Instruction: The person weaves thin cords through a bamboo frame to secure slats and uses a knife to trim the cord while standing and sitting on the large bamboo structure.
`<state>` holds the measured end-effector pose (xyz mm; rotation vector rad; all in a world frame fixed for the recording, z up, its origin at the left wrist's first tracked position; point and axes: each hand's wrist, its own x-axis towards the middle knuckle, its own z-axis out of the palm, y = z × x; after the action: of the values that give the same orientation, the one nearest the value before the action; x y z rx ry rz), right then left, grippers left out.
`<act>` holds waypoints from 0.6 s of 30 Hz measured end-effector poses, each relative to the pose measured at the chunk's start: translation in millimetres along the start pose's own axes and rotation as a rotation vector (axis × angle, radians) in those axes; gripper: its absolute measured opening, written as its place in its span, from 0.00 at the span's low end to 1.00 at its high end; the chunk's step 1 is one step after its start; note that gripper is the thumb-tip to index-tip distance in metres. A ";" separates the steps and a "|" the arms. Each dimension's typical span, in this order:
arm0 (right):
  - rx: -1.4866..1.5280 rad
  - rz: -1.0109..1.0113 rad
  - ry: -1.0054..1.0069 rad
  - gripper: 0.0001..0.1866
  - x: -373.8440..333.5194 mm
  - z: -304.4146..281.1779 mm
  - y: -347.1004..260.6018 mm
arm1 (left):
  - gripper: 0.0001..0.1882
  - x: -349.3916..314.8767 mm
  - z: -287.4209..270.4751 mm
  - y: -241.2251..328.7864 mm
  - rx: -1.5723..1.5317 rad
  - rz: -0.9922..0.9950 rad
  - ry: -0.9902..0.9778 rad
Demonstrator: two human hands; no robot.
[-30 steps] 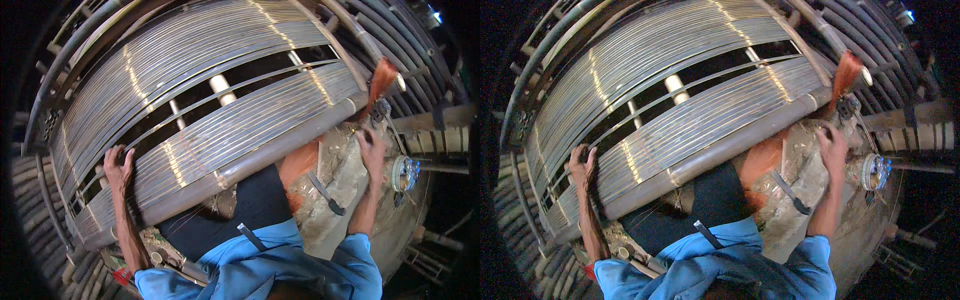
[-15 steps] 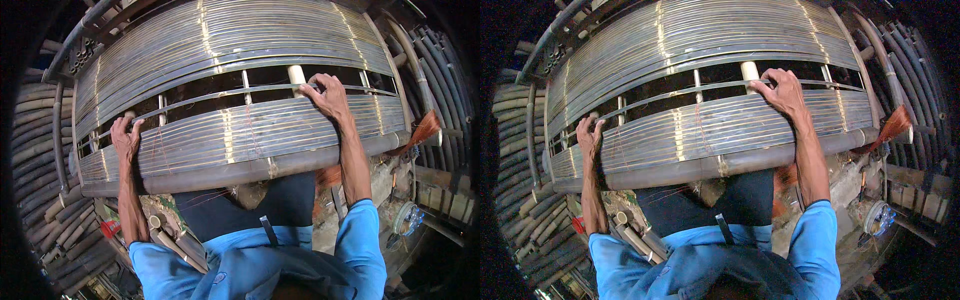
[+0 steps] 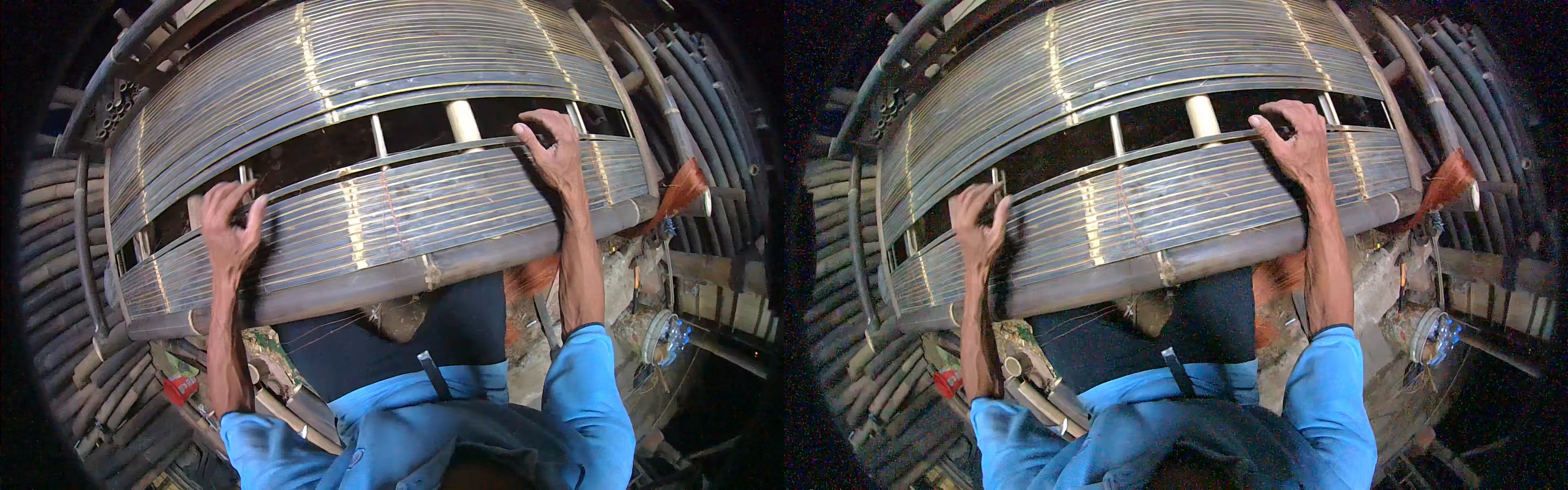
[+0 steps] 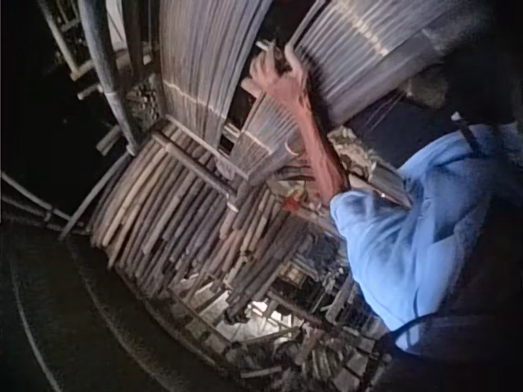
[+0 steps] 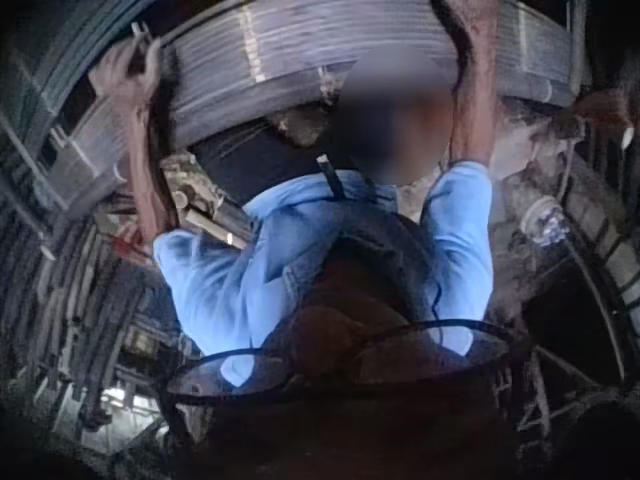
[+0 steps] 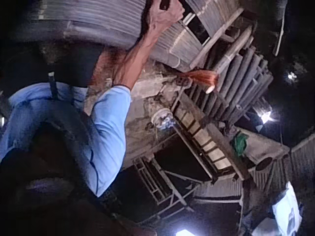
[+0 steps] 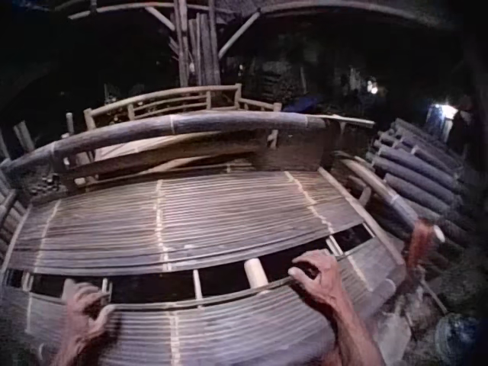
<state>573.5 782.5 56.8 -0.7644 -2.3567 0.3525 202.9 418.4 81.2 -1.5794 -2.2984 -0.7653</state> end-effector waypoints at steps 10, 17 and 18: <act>-0.094 0.106 0.075 0.17 -24.6 0.8 22.3 | 0.32 109.6 92.1 91.8 -0.485 -0.317 -0.804; -0.610 0.517 0.263 0.44 -73.3 -39.7 63.2 | 0.18 97.2 114.2 150.5 -0.337 -0.009 -0.275; -0.613 0.558 0.207 0.47 -80.8 -44.6 70.8 | 0.16 98.0 124.2 153.1 -0.288 0.118 -0.213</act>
<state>684.0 792.7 22.0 -1.6654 -2.0208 -0.2402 317.3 606.0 67.8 -1.9900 -2.2916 -0.9768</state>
